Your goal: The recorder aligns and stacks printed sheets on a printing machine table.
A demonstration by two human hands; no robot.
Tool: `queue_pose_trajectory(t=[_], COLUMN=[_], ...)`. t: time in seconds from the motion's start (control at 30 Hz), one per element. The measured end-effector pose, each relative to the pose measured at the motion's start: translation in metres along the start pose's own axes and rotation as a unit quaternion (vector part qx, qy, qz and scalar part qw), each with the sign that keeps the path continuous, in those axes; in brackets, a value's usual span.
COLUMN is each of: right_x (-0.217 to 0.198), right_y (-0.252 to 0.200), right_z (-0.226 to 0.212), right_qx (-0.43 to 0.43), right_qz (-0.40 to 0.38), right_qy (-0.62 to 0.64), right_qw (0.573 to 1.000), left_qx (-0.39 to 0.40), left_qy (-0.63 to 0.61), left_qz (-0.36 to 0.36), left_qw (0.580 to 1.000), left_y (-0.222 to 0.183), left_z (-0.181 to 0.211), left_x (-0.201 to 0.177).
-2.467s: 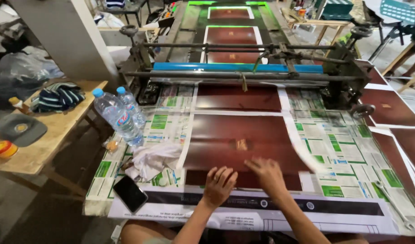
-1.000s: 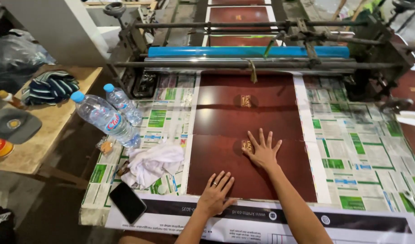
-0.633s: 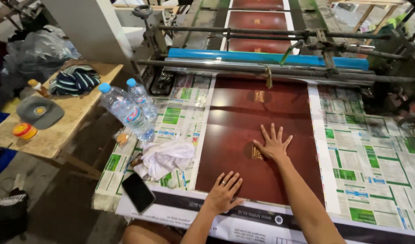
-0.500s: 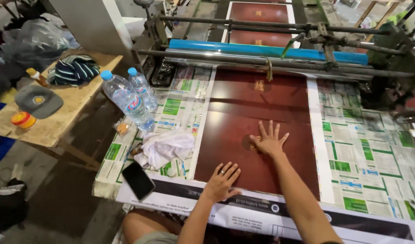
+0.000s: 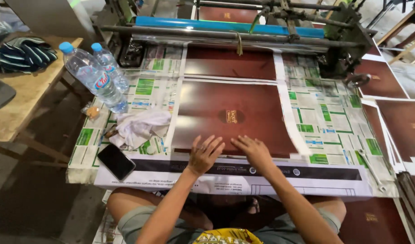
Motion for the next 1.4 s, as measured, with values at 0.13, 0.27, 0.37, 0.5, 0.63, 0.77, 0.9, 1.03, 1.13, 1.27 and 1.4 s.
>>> queue_pose_trajectory(t=[0.13,0.27,0.37,0.5,0.63,0.77,0.9,1.03,1.13,1.27,1.4], right_x=[-0.096,-0.136,-0.065,0.018,0.022,0.037,0.039,0.040,0.041,0.039,0.041], right_y=[0.019,0.016,0.019,0.013,0.013,0.030,0.061,0.086,0.098,0.113,0.126], right_z=[-0.038,-0.055,-0.012,0.023,0.033,0.057,0.082,0.105,0.114,0.120,0.133], right_qx=[-0.003,0.037,0.057,0.104,0.194,0.242,0.253,0.254,0.257,0.258,0.273], right_qz=[0.113,0.274,0.256,0.089,0.093,0.011,0.006,-0.014,-0.033,-0.030,-0.044], right_qy=[0.021,-0.040,-0.065,-0.065,-0.081,-0.071,-0.039,-0.043,-0.034,-0.034,-0.031], right_qw=[0.993,0.960,0.963,0.988,0.973,0.968,0.967,0.966,0.965,0.965,0.961], left_qx=[-0.016,-0.108,-0.139,-0.165,-0.154,-0.159,-0.159,-0.160,-0.159,-0.160,-0.154], left_qy=[-0.072,-0.103,-0.107,-0.134,-0.112,-0.113,-0.117,-0.109,-0.109,-0.115,-0.111], left_qz=[-0.002,-0.207,-0.275,-0.305,-0.305,-0.299,-0.298,-0.296,-0.298,-0.279,-0.269], left_qw=[0.997,0.967,0.945,0.928,0.933,0.934,0.934,0.935,0.935,0.940,0.944], left_y=[-0.042,-0.045,-0.048,-0.048,-0.052,-0.047,-0.047,-0.046,-0.046,-0.046,-0.046], left_z=[0.011,-0.007,-0.013,-0.013,-0.010,-0.012,-0.012,-0.012,-0.011,-0.012,-0.011], left_x=[0.033,0.080,0.091,0.090,0.095,0.095,0.092,0.090,0.090,0.087,0.088])
Point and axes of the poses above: each hand's wrist, its own y-axis towards the middle knuckle, its own x-axis out of the palm, z = x × y, the point moved 9 cm from there along y, towards the middle knuckle, and after that the axes turned 11 degrees about y, right-handed, at the moved point
